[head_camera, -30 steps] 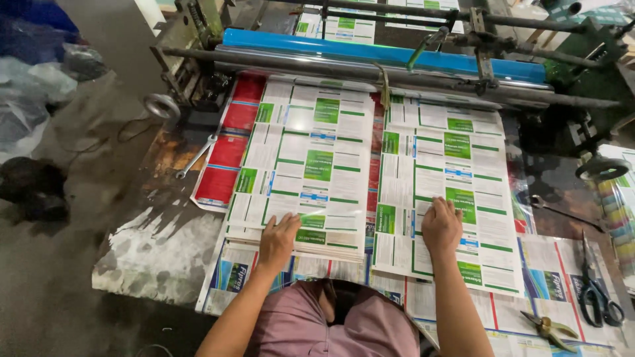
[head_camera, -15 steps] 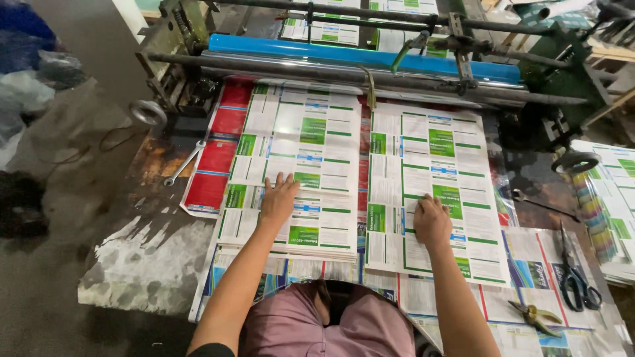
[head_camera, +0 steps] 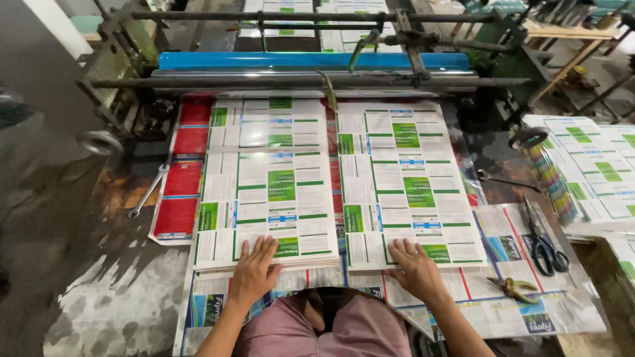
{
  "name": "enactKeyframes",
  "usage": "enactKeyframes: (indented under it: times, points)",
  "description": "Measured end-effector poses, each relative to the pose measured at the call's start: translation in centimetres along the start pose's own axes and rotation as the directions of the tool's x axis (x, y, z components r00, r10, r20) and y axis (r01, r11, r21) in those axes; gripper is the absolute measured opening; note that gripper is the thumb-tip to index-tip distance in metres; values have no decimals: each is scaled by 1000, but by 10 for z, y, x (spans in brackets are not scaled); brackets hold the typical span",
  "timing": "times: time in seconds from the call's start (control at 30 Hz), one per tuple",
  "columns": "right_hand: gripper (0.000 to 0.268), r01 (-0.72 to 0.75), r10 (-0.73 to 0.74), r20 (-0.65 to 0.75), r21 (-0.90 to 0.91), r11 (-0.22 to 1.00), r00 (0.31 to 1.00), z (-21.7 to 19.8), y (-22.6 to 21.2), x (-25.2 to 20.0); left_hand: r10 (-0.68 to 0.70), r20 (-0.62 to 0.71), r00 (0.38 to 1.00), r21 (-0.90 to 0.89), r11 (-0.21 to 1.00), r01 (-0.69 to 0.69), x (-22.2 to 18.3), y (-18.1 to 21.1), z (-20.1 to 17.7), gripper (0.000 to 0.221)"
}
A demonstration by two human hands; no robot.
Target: Aligning and stacking printed sheets as they come off an industrial printing or cutting machine.
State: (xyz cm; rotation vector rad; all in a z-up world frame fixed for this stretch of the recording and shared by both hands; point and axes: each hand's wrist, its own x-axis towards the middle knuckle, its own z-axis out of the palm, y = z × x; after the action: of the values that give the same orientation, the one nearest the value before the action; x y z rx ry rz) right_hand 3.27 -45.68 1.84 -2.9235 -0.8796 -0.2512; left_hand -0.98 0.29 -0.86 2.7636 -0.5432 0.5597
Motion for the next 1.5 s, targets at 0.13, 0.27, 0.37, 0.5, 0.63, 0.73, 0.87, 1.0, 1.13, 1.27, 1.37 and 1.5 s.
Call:
enactKeyframes:
  times: [0.13, 0.27, 0.37, 0.5, 0.63, 0.73, 0.87, 1.0, 1.13, 1.27, 1.37, 1.5]
  points:
    - [56, 46, -48, -44, -55, 997, 998, -12, -10, -1, 4, -116, 993, -1, 1000, -4, 0, 5, 0, 68]
    - [48, 47, -46, -100, 15, 999, 994, 0, 2, -6, 17, -148, 989, -17, 1000, -20, -2, 6, -2, 62]
    - [51, -66, 73, -32, 185, 981, 997, 13, 17, -6, -18, -104, 994, -26, 1000, 15, 3, 3, -1, 64]
    - [24, -179, 178, 27, 249, 952, 984, 9, 15, -2, -56, -67, 996, -51, 997, 53, -1, 3, -9, 64]
    - [19, -21, 50, -128, 222, 975, 990, -26, 4, 0, -107, -88, 990, -77, 992, 100, 0, 10, -12, 64]
    - [30, 97, -33, -246, 254, 962, 969, -24, -3, -2, -96, -98, 991, -41, 995, 92, 1, 10, -15, 60]
    - [32, 157, -63, -328, 268, 951, 943, -70, -12, 3, -168, -34, 985, -20, 986, 167, 1, 10, -7, 58]
    - [38, 32, 12, -541, 71, 997, 841, -109, -20, 0, -142, -142, 980, -66, 989, 134, -3, 8, -7, 49]
    - [70, -92, 105, -437, 49, 995, 894, -72, -26, -24, -184, -130, 974, -200, 967, 156, 3, 9, -1, 44]
    - [65, -128, 151, -387, 84, 988, 909, -9, -13, -34, -152, -118, 981, -155, 979, 133, 2, 12, -6, 36]
    - [67, -128, 144, -341, 70, 989, 929, 3, -5, -27, -84, -167, 982, -110, 992, 66, 6, 10, -4, 31]
    - [60, -123, 132, -366, 46, 991, 921, 2, 8, -2, -145, -171, 975, -134, 983, 123, 7, 9, -2, 25]
